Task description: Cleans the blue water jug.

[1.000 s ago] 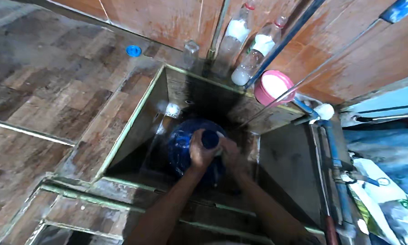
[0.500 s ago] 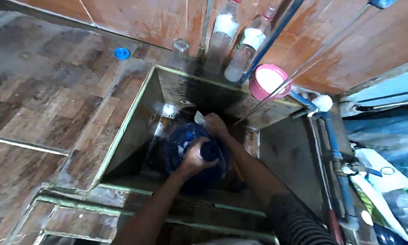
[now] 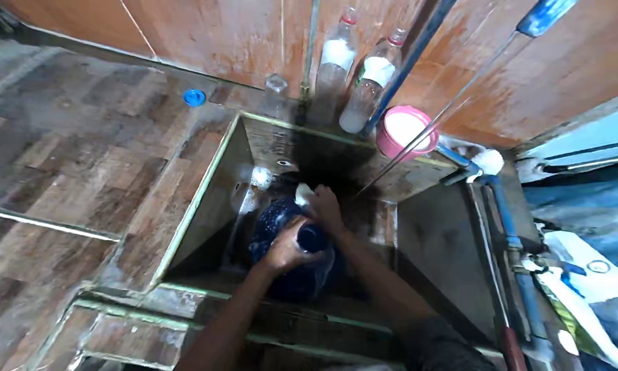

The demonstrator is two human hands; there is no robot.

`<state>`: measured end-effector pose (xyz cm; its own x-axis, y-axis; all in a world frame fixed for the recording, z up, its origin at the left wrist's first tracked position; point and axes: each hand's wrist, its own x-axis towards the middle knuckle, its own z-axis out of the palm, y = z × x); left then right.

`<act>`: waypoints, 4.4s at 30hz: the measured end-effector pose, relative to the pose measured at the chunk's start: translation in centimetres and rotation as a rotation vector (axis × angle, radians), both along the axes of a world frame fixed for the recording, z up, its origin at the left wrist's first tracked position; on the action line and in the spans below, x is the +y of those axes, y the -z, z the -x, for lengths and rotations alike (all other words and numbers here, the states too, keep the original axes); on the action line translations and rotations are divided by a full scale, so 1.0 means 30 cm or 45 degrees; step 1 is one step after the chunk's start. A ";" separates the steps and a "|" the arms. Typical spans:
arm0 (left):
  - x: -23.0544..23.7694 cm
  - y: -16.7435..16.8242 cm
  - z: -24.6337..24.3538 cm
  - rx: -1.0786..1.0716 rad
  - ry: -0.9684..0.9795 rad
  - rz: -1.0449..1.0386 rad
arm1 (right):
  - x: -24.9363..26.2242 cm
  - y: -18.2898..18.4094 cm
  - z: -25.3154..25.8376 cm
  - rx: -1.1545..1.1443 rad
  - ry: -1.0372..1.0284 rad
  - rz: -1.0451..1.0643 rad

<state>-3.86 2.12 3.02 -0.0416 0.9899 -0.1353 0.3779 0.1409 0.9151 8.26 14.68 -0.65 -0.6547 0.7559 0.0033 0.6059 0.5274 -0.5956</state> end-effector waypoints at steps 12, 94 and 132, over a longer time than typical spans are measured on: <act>-0.034 0.023 -0.175 -0.151 -0.347 -0.091 | -0.256 -0.183 -0.153 0.474 0.041 -0.200; 0.322 0.425 0.367 -0.590 -1.650 0.219 | -0.284 0.311 -0.193 0.192 0.146 0.059; 0.417 0.683 0.441 -0.776 -1.295 0.525 | -0.166 0.355 -0.565 -0.083 0.003 0.262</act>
